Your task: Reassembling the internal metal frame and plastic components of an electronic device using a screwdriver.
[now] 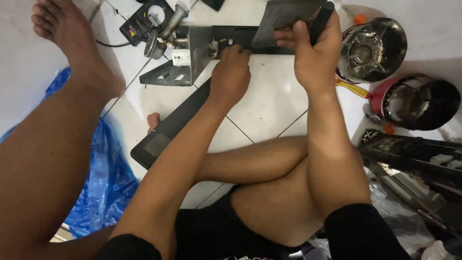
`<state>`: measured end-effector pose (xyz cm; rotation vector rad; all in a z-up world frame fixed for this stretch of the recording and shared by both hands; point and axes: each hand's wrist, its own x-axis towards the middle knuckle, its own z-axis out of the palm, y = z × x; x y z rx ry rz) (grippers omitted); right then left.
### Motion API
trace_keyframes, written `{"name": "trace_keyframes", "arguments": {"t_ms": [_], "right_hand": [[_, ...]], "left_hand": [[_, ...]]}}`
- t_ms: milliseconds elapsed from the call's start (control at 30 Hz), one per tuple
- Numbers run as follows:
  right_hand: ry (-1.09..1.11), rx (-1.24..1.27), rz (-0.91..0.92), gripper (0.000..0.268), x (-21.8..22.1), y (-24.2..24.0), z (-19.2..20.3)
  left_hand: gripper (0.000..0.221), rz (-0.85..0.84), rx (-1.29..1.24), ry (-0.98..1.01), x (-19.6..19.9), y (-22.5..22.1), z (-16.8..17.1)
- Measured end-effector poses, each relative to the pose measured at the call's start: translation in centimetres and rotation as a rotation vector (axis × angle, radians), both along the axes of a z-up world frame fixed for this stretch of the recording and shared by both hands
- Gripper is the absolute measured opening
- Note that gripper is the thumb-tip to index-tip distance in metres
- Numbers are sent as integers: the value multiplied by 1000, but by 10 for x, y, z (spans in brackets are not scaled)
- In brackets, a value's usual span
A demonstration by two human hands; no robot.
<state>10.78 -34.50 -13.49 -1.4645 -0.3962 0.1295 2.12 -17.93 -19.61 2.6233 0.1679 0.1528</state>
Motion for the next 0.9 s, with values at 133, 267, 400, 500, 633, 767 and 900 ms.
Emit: {"name": "trace_keyframes", "arguments": {"t_ms": [133,267,400,500,633,767,900], "right_hand": [[-17,-18,5,18,1,-2,1],[76,-30,-6,23,1,-2,-4],[112,-57,-5,30,-6,1,2],[141,-142,19,28,-15,0,8],[47,-211,63,32,-27,-3,24],[82,-194,76,23,-28,-6,29],[16,-350,91,18,-30,-7,43]], "left_hand": [[30,-14,-20,-30,-4,-8,13],[28,-26,-135,-348,-42,-15,55],[29,320,-271,-487,-90,-26,58],[50,701,-564,-448,-91,-20,45],[89,839,-423,-359,-105,17,20],[119,539,-587,-371,-108,43,11],[109,398,-655,-394,-91,49,20]]}}
